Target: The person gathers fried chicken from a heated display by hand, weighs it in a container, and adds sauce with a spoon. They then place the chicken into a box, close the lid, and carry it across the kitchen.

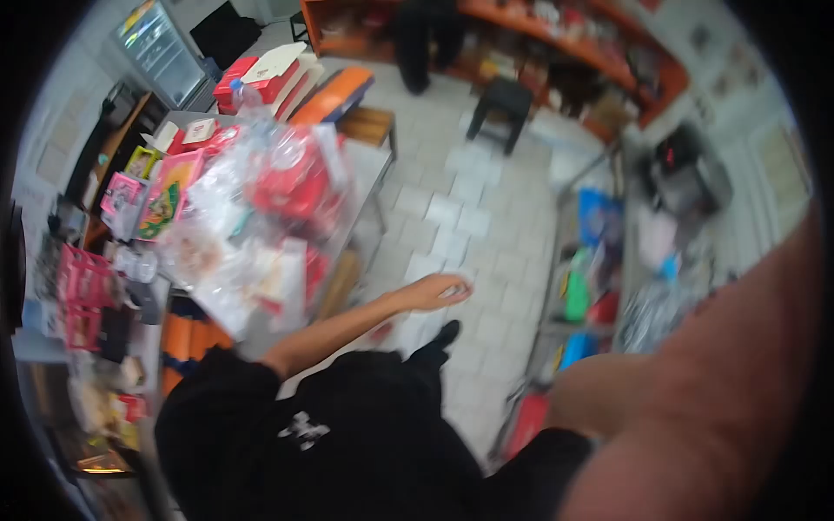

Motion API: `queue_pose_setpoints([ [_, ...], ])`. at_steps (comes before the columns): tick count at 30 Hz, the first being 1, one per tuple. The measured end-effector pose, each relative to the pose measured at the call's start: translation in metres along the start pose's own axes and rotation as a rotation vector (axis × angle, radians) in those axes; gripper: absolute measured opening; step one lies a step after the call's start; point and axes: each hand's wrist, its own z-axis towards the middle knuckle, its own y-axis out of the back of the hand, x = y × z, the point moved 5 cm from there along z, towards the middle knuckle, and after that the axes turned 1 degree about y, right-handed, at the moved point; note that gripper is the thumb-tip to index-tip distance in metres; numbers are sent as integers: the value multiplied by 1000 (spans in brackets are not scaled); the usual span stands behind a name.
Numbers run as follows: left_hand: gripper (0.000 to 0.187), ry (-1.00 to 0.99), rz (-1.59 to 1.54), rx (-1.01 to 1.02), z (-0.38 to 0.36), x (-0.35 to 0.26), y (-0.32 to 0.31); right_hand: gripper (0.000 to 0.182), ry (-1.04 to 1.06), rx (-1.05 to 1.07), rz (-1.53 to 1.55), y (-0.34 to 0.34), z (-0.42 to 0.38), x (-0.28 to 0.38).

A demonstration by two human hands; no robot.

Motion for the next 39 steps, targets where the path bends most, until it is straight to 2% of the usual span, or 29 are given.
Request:
queue_pose_setpoints([
  [1, 28, -24, 10, -69, 17, -3, -3, 58, -17, 48, 27, 12, 1, -29],
  [3, 21, 121, -81, -181, 35, 0, 34, 58, -32, 84, 101, 32, -7, -87],
  [4, 19, 109, -16, -378, 43, 8, 49, 58, -59, 90, 164, 40, -8, -119],
  [6, 15, 184, 93, -794, 1, 17, 75, 58, -102, 57, 318, 52, -3, -179],
  [7, 13, 328, 103, -1005, -19, 1, 89, 58, -117, 38, 406, 53, 1, -209],
  [9, 12, 438, 154, -1267, -62, 16, 97, 58, -88, 23, 557, 50, 10, -270],
  [13, 13, 764, 285, -1256, -112, 2, 101, 58, -142, -15, 706, -4, 18, -383],
  [15, 13, 817, 793, -1545, -120, -15, 94, 58, -338, 41, 695, -63, -6, -440],
  [16, 14, 898, 716, -1789, -127, -14, 87, 58, -458, 122, 688, -95, -28, -464],
  [17, 15, 962, 621, -2003, -132, -14, 81, 44, -592, 280, 629, -129, -61, -487],
  [19, 19, 1026, 716, -1989, -129, 19, 69, 26, -619, 424, 678, -193, -147, -527],
  [20, 21, 1253, 462, -1802, -121, 48, 68, 22, -929, 530, 720, -221, -212, -541],
  [21, 21, 1029, 601, -1744, -99, 80, 82, 22, -963, 549, 704, -226, -253, -551],
  [22, 24, 855, 239, -1653, -61, 90, 118, 22, -1029, 517, 747, -222, -291, -558],
  [23, 28, 1007, -225, -1376, -32, 120, 141, 21, -1084, 551, 612, -206, -322, -570],
  [24, 32, 944, -246, -1077, 13, 118, 184, 21, -1232, 560, 624, -188, -347, -583],
  [26, 33, 775, -252, -728, 90, 125, 252, 22, -1360, 498, 568, -138, -394, -621],
  [27, 33, 751, -236, -700, 115, 139, 272, 23, -1448, 458, 511, -108, -420, -643],
  [28, 32, 635, -173, -612, 143, 155, 293, 22, -1404, 622, 280, -79, -465, -674],
  [29, 30, 506, -99, -525, 169, 172, 315, 22, -1388, 677, 110, -43, -475, -689],
  [30, 26, 561, -94, -463, 188, 211, 326, 22, -1452, 618, 41, -5, -518, -710],
  [31, 26, 537, -83, -441, 213, 219, 349, 28, -1487, 638, -100, 34, -550, -727],
  [32, 23, 491, -237, -449, 239, 221, 370, 31, -1629, 604, -270, 77, -603, -740],
  [33, 21, 452, -395, -451, 267, 220, 391, 28, -1778, 381, -320, 114, -627, -740],
  [34, 21, 451, -336, -418, 293, 221, 415, 21, -2018, 223, -352, 152, -658, -736],
  [36, 22, 437, -338, -404, 339, 257, 450, 16, -2191, -154, -443, 200, -696, -720],
  [37, 24, 437, -342, -413, 360, 276, 465, 16, -2279, -207, -467, 215, -708, -712],
  [38, 28, 521, -323, -444, 379, 297, 478, 19, -2370, -263, -486, 225, -708, -702],
  [39, 28, 527, -319, -425, 395, 322, 487, 19, -2418, -224, -416, 231, -740, -691],
])
